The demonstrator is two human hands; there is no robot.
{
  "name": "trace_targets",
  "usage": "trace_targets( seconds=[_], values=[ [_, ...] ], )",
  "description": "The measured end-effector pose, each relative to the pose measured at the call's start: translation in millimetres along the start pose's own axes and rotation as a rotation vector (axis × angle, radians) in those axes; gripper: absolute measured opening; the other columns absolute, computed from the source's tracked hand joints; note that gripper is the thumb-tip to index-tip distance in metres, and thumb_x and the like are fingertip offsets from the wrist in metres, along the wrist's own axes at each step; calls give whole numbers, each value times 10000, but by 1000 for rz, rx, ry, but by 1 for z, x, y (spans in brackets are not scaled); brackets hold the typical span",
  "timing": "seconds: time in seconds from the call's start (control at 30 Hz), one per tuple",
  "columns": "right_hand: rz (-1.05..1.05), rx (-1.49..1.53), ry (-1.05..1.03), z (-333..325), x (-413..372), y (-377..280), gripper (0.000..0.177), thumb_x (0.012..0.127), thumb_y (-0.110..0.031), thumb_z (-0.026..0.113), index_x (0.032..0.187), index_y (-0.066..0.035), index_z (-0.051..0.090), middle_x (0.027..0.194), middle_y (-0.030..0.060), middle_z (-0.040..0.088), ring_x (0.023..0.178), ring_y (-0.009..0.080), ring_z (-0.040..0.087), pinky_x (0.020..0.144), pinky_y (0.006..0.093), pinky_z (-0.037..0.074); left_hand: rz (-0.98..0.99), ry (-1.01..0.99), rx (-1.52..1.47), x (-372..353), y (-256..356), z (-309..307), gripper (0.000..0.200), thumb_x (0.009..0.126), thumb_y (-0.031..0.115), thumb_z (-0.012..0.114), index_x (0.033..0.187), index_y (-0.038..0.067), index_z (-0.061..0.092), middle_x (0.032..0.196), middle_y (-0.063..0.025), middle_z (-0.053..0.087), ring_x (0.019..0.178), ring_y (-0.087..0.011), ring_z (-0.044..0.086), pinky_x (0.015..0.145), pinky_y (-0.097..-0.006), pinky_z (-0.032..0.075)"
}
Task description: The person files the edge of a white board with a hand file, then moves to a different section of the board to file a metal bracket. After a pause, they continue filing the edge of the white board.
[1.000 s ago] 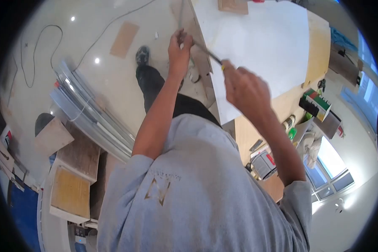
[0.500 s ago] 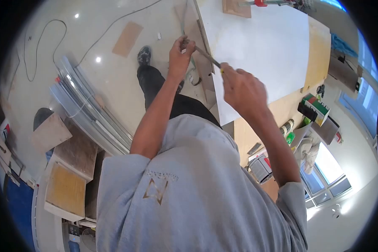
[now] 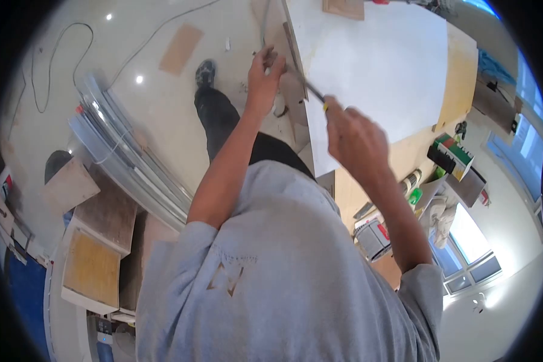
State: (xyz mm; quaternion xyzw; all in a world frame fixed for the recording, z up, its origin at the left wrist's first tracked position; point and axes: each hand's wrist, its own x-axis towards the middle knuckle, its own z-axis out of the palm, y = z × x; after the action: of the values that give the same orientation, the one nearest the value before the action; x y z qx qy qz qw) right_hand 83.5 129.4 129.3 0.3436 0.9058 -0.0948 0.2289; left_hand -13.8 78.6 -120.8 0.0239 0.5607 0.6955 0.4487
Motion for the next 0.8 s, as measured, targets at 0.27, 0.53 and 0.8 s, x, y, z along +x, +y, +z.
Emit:
trace_targets(
  seconds=[0.27, 0.53, 0.8],
  values=[
    [26, 72, -4, -21, 0, -6, 320, 978, -187, 571, 1275, -80, 626, 814, 174, 688, 695, 396, 707, 618, 526, 564, 51, -4, 114, -10, -10, -6, 582, 1019, 280, 682, 1433, -92, 510, 1182, -154, 656, 1108, -197, 636, 963, -334, 528],
    [1, 109, -12, -5, -4, 3, 255, 987, -184, 563, 1220, -96, 616, 793, 165, 681, 676, 418, 690, 603, 519, 554, -49, -78, 88, -12, 2, -8, 591, 1029, 265, 680, 1449, -103, 487, 1199, -131, 642, 1093, -172, 632, 937, -316, 558],
    [49, 133, -82, 38, -5, 0, 278, 989, -186, 597, 1241, -84, 654, 845, 160, 708, 759, 412, 691, 659, 515, 549, -202, -103, 81, -12, -41, -28, 605, 989, 286, 722, 1434, -70, 520, 1231, -162, 641, 954, -167, 667, 836, -295, 546]
  ],
)
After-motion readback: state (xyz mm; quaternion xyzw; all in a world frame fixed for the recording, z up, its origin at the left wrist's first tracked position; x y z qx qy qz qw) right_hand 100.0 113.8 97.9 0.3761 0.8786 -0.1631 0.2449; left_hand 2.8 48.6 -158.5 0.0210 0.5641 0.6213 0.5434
